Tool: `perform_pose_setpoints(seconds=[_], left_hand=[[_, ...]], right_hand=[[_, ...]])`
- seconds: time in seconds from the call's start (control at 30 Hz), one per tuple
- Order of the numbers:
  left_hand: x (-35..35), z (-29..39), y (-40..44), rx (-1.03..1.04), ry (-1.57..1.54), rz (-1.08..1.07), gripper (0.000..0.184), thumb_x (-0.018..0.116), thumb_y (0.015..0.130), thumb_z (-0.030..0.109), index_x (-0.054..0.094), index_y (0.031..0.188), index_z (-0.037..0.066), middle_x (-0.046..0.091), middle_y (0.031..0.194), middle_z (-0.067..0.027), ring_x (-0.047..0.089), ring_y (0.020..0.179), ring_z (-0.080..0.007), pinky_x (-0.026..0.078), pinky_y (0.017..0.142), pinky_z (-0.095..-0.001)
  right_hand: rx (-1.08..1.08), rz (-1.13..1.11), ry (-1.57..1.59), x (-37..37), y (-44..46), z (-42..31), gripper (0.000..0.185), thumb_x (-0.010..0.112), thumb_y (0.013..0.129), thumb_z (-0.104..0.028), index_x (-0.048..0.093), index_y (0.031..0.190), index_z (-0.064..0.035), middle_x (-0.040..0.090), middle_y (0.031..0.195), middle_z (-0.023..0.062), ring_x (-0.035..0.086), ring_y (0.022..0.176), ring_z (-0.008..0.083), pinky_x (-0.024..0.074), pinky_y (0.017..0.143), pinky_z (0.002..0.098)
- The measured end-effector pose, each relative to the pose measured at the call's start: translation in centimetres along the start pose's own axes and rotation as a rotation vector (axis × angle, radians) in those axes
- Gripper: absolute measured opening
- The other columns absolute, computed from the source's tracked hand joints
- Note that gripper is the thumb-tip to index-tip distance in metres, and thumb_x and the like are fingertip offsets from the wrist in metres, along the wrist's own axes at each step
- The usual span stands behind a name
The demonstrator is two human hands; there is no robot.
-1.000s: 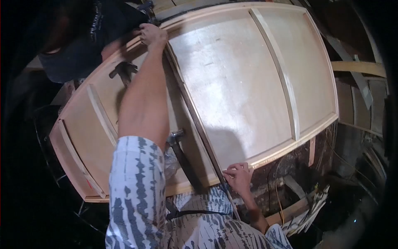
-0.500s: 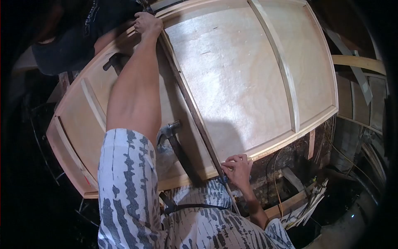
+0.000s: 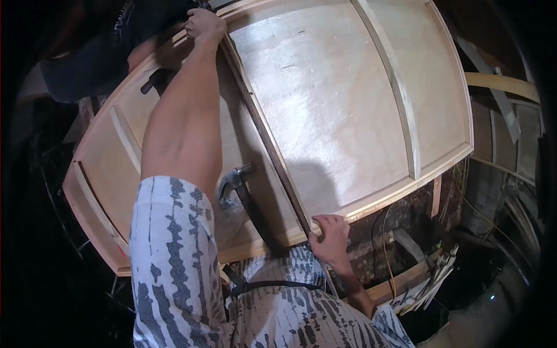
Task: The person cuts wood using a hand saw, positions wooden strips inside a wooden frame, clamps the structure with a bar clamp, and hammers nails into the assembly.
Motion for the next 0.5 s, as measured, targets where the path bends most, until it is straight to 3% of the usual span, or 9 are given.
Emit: perform_pose_setpoints(seconds=[0.13,0.27,0.33,0.4,0.43,0.5], left_hand=[[0.6,-0.5,1.0,-0.012,-0.026,0.009,0.074,0.083,0.082,0.023,0.045,0.136,-0.011,0.063,0.134,-0.0317,0.063,0.129,-0.0439,0.053,0.109,-0.0491],[1.5,-1.0,1.7,0.024,-0.006,0.102,0.077,0.082,0.083,0.025,0.043,0.138,-0.012,0.063,0.135,-0.0309,0.063,0.129,-0.0428,0.052,0.11,-0.0491],[-1.7,0.5,-1.5,-0.117,-0.044,0.085,0.078,0.081,0.085,0.027,0.042,0.139,-0.013,0.062,0.136,-0.0316,0.063,0.13,-0.0425,0.051,0.111,-0.049],[1.0,-1.8,1.8,-0.055,0.014,0.059,0.071,0.069,0.097,0.037,0.044,0.15,-0.002,0.069,0.137,-0.0224,0.068,0.124,-0.0414,0.059,0.1,-0.0493],[0.8,-1.4,1.2,-0.082,-0.045,0.057,0.059,0.066,0.099,0.021,0.045,0.146,-0.009,0.068,0.133,-0.027,0.068,0.123,-0.0415,0.059,0.099,-0.0481],[2.2,-2.5,2.9,-0.135,-0.078,0.025,0.059,0.067,0.099,0.018,0.044,0.146,-0.008,0.069,0.131,-0.0271,0.068,0.122,-0.0414,0.06,0.099,-0.0478]], right_hand=[[0.053,0.023,0.066,-0.3,-1.4,-1.4,0.054,0.077,0.08,-0.028,0.066,0.128,-0.0069,0.064,0.129,0.0121,0.053,0.125,0.0335,0.0361,0.104,0.0544],[0.115,0.121,-0.165,1.5,-2.2,-2.7,0.057,0.081,0.081,-0.036,0.065,0.127,-0.0047,0.06,0.127,0.0133,0.052,0.122,0.0364,0.0376,0.101,0.0521],[0.14,0.151,-0.224,2.0,-1.7,-1.9,0.058,0.082,0.081,-0.038,0.065,0.125,-0.0042,0.059,0.127,0.0139,0.051,0.121,0.0368,0.0379,0.099,0.0516],[0.112,0.162,-0.23,2.5,-1.9,-1.7,0.053,0.083,0.081,-0.04,0.067,0.119,-0.0049,0.06,0.123,0.0136,0.053,0.119,0.0353,0.0392,0.095,0.0516],[0.118,0.163,-0.23,2.7,-1.7,-1.6,0.053,0.083,0.081,-0.04,0.067,0.119,-0.0049,0.06,0.123,0.0136,0.053,0.119,0.0353,0.0392,0.095,0.0516],[0.106,0.209,-0.209,2.4,-1.4,-1.5,0.045,0.082,0.082,-0.037,0.069,0.111,-0.0048,0.06,0.114,0.0132,0.054,0.112,0.035,0.0406,0.092,0.0502]])
Point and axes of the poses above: each hand's wrist, its own y-axis towards the middle knuckle, its own x-axis out of the palm, z = x × y, the point moved 10 cm from there along y, towards the middle knuckle
